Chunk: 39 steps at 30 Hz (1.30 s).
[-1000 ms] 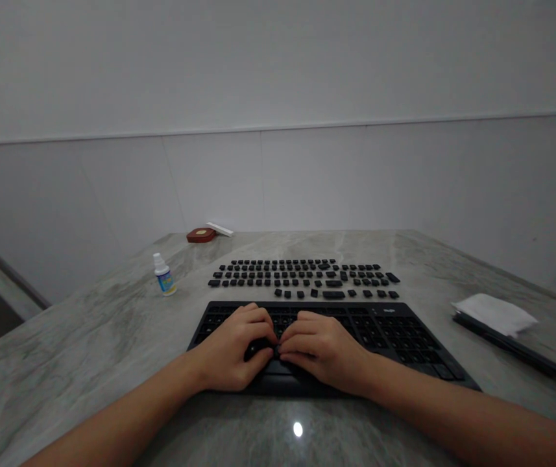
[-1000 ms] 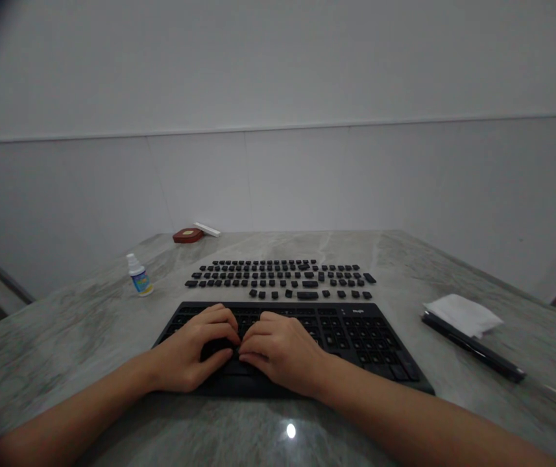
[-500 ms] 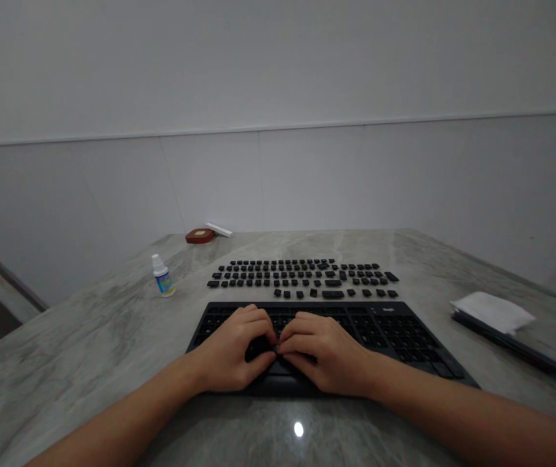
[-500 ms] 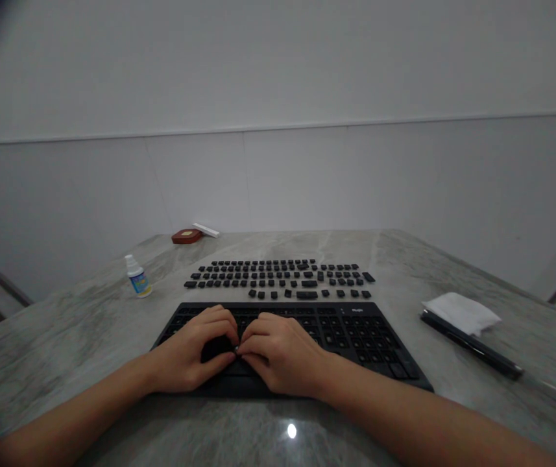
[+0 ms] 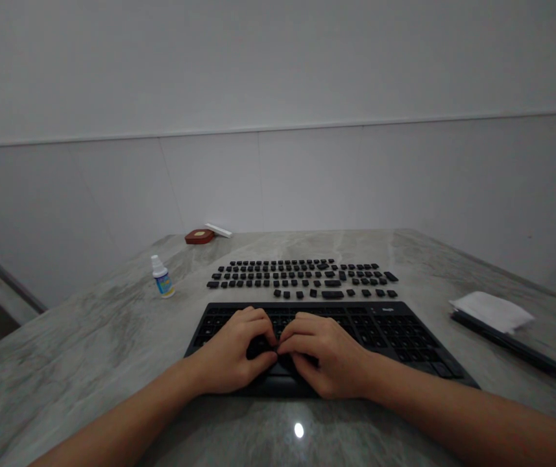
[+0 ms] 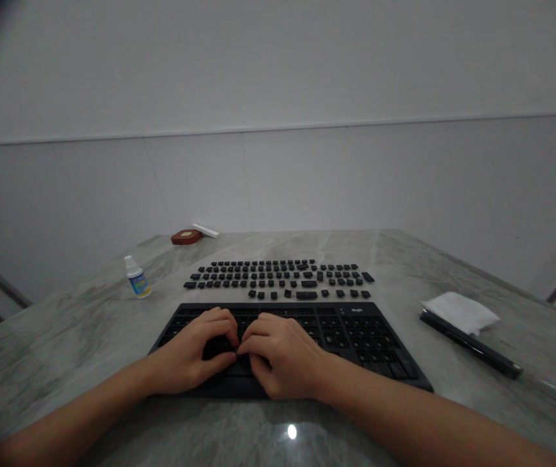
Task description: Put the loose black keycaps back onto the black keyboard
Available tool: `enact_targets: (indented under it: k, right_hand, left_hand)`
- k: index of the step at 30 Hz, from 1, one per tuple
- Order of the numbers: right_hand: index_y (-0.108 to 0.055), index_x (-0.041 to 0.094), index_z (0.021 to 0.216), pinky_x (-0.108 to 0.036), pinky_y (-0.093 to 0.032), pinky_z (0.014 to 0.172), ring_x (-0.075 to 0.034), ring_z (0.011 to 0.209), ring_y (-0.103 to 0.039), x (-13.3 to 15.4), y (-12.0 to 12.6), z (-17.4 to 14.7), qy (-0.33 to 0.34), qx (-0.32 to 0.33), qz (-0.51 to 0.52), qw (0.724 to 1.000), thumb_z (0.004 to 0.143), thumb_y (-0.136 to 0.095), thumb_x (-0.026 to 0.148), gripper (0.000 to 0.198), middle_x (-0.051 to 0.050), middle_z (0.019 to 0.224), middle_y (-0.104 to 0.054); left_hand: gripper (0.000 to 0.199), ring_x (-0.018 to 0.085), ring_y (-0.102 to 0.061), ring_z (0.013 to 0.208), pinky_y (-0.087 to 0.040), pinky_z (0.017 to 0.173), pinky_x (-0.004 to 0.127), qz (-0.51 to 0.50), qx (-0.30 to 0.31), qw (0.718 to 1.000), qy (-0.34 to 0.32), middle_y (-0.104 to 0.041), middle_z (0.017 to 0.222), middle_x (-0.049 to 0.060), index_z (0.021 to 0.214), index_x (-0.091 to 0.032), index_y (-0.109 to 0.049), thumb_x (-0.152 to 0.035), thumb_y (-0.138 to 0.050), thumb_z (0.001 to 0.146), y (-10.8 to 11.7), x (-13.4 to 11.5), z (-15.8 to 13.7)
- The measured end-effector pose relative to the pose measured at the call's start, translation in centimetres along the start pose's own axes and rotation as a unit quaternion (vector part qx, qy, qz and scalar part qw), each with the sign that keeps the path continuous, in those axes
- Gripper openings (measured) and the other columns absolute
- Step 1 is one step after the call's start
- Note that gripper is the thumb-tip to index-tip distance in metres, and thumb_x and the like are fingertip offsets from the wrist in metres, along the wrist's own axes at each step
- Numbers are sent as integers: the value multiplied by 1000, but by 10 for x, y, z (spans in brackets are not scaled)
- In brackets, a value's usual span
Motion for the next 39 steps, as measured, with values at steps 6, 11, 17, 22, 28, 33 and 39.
enact_targets:
  k: [6,11,17,22,28,33,39]
  right_hand:
    - [-70,17,91,-31,-53,71,-19,80,-63,2,1,1,3,-7,1,1000,80,-53,6,24,-7,91,-72]
    - [-70,17,93,-31,-53,71,-19,79,-63,2,1,1,0,-6,-1,1000,80,-53,6,24,-7,91,-72]
    - [-71,16,94,-31,-53,71,-19,80,-63,2,2,1,-5,-7,0,1000,79,-54,6,25,-7,92,-72]
    - [-72,15,93,-31,-53,69,-19,79,-63,2,1,0,-1,-8,0,1000,78,-55,6,25,-7,93,-72]
    - [-73,15,92,-31,-55,72,-19,83,-65,1,0,-1,-2,-5,7,1000,77,-55,6,25,-8,95,-72]
    - [-73,14,93,-31,-55,72,-19,82,-63,2,0,-1,2,2,-4,1000,77,-54,6,26,-8,97,-71]
    - [-71,13,90,-30,-50,61,-19,74,-57,3,-1,-2,47,5,-58,997,75,-51,6,26,-7,90,-70]
  left_hand:
    - [5,22,-56,93,-44,86,37,-12,3,1000,7,-61,94,3,84,-19,-61,-22,-65,87,0,0,1]
    - [8,21,-56,93,-44,87,37,-21,6,1000,10,-61,94,3,81,-19,-60,-22,-65,87,-1,2,0]
    - [7,21,-56,94,-43,89,37,-27,8,999,17,-61,94,2,82,-18,-60,-14,-66,83,1,-1,0]
    - [9,21,-56,95,-43,89,37,-20,6,1000,17,-60,95,2,83,-19,-60,-12,-66,81,0,1,0]
    - [11,21,-57,94,-45,88,37,-14,-7,1000,-9,-60,95,3,86,-19,-61,-11,-65,80,1,1,0]
    - [10,20,-57,89,-46,84,36,-24,-35,995,-96,-62,93,5,83,-18,-63,-10,-58,84,4,-3,-1]
    - [14,19,-55,82,-47,78,35,-8,-36,982,-185,-65,84,6,77,-16,-63,-5,-56,82,4,-5,1]
Point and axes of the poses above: each hand's wrist, its own z-axis towards the middle knuckle, its own y-axis out of the back of the hand, x = y × z, the point moved 1 cm from there along z, towards the middle knuckle
